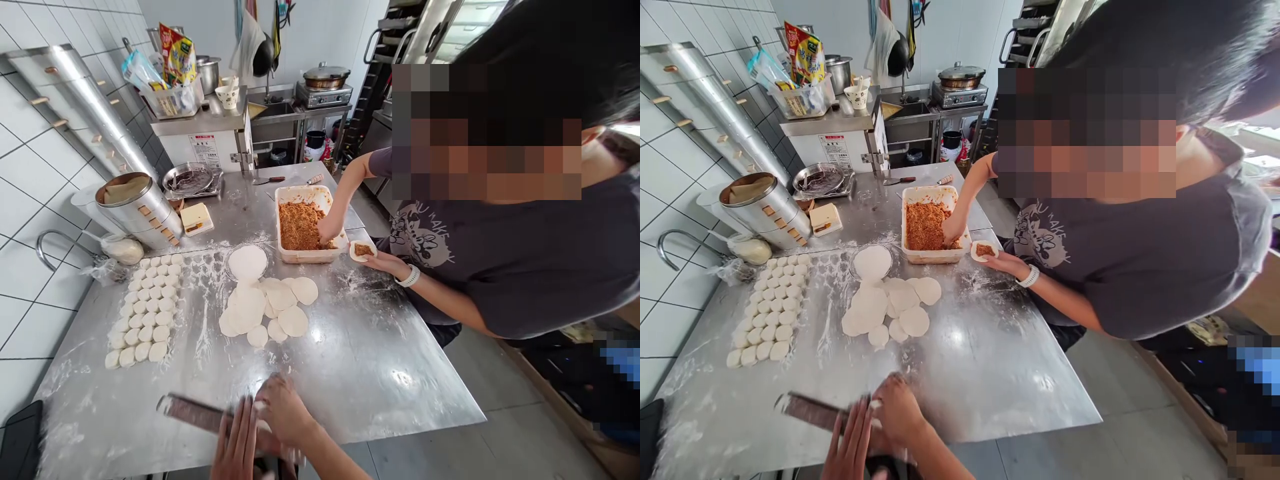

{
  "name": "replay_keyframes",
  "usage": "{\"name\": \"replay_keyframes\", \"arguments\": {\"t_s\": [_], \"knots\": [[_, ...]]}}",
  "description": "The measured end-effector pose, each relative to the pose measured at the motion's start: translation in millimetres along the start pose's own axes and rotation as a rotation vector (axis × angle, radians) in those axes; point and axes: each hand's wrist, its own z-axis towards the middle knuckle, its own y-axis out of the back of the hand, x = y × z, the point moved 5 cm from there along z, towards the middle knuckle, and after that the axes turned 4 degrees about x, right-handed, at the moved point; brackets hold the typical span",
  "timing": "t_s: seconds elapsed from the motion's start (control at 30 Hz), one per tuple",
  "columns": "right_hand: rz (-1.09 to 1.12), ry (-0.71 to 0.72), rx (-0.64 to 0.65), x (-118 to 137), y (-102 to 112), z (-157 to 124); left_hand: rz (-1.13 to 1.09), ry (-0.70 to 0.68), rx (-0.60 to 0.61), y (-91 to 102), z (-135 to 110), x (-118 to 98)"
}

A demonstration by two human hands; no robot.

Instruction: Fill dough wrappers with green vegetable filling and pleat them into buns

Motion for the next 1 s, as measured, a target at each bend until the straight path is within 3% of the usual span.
{"name": "replay_keyframes", "arguments": {"t_s": [0.03,0.07,0.1,0.2,0.23,0.33,0.4,0.47,0.6,0.67,0.8,0.83,0.93,1.0], "knots": [[0.003,-0.023,-0.01,-3,-2,-8,0.072,-0.004,-0.172,4.3,-11,-2],[0.003,-0.062,-0.041,-6,-3,-16,0.106,-0.012,-0.266,5.8,-16,-4],[0.005,-0.096,-0.078,-8,-4,-23,0.101,-0.008,-0.251,4.1,-12,-5],[-0.022,-0.149,-0.146,-9,4,-27,-0.053,0.033,0.116,-5.6,28,-2],[-0.039,-0.156,-0.128,-9,7,-23,-0.068,0.039,0.184,-5.1,38,-3],[-0.007,-0.169,-0.046,-11,13,-13,-0.059,0.031,0.19,-0.1,28,-10],[0.01,-0.213,-0.06,-16,13,-18,0.029,0.002,-0.013,7.1,5,-16],[0.021,-0.248,-0.106,-20,11,-26,0.062,0.002,-0.095,7.2,-2,-20],[-0.061,-0.187,-0.104,-20,16,-21,-0.09,0.062,0.175,-7.1,35,-20],[-0.061,-0.185,-0.074,-23,21,-16,-0.12,0.074,0.193,-7.1,35,-24],[-0.014,-0.277,-0.141,-37,25,-31,0.04,-0.013,-0.067,3.6,-1,-37],[0.007,-0.288,-0.163,-39,24,-36,0.042,-0.018,-0.044,1.9,0,-37],[0.014,-0.251,-0.17,-40,23,-35,-0.064,-0.009,0.2,-9.9,32,-33],[-0.015,-0.223,-0.141,-39,26,-28,-0.094,0.04,0.24,-11.5,45,-31]]}}
